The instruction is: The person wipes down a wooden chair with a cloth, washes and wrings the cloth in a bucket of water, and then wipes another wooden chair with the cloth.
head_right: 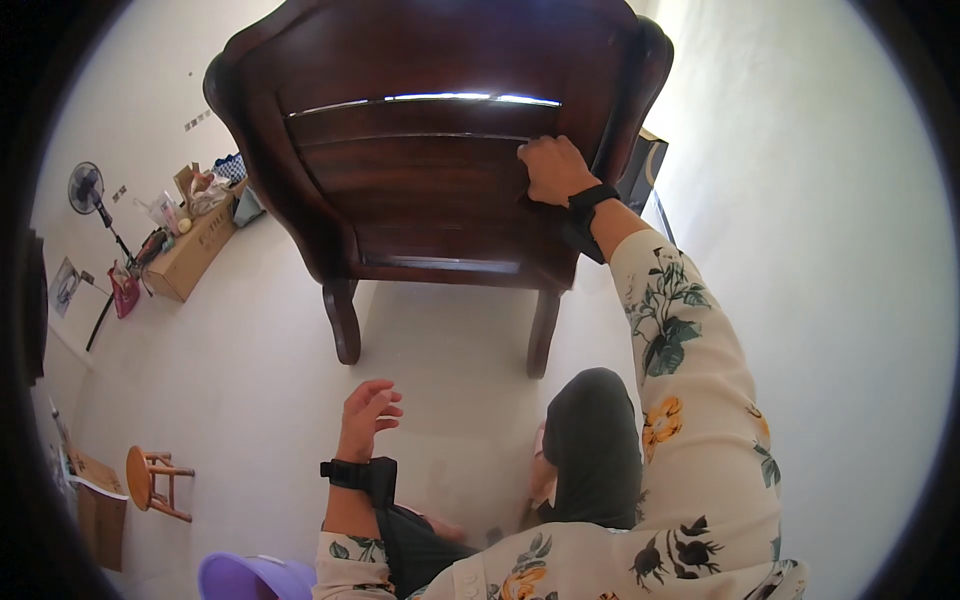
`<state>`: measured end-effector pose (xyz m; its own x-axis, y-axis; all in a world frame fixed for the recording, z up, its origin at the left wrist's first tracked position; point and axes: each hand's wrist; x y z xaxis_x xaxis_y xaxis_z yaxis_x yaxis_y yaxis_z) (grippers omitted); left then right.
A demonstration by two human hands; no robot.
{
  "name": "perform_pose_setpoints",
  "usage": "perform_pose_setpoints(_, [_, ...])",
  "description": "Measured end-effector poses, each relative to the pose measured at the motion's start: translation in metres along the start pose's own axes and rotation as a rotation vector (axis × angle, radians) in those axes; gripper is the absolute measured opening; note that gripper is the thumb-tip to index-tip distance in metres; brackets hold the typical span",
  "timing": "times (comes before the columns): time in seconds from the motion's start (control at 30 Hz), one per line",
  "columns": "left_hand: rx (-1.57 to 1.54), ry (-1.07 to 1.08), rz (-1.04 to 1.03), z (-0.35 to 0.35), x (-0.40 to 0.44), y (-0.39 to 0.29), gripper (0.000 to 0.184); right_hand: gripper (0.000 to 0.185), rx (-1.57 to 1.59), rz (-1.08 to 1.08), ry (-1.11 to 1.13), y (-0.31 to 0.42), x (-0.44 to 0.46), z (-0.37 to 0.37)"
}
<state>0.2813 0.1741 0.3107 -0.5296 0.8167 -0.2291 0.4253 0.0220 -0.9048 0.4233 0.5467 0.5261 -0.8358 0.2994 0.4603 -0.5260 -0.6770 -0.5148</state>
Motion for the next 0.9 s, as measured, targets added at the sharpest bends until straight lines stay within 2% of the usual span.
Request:
perform_pose_setpoints(0.1, [-0.005,0.001,-0.007,0.001,0.000,0.004,0.027,0.032,-0.012,-0.046,0.043,0.006,0.005,0.000])
perform_pose_setpoints(0.3, [0.038,0.074,-0.016,-0.008,0.001,0.006,0.027,0.035,0.012,0.088,-0.069,0.007,0.002,0.001])
perform_pose_setpoints(0.6, [0.064,0.105,-0.006,-0.017,0.008,0.016,0.025,0.034,0.076,0.132,-0.117,0.018,0.014,-0.003])
perform_pose_setpoints(0.8, [0.097,0.118,-0.021,-0.014,0.009,0.014,0.026,0.034,0.150,0.116,-0.073,0.036,0.036,0.001])
perform_pose_setpoints(0.9, [0.108,0.117,-0.015,-0.010,0.013,0.019,0.027,0.035,0.205,0.144,-0.158,0.046,0.043,-0.002])
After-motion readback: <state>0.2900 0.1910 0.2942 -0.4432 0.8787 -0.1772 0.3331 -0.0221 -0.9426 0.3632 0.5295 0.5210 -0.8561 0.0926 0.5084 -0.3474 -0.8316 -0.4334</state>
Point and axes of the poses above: each hand's wrist, its own x-axis towards the middle knuckle, its own z-axis out of the back of the hand, y = z × x, and after that the axes turned 10 degrees about -x, right-handed
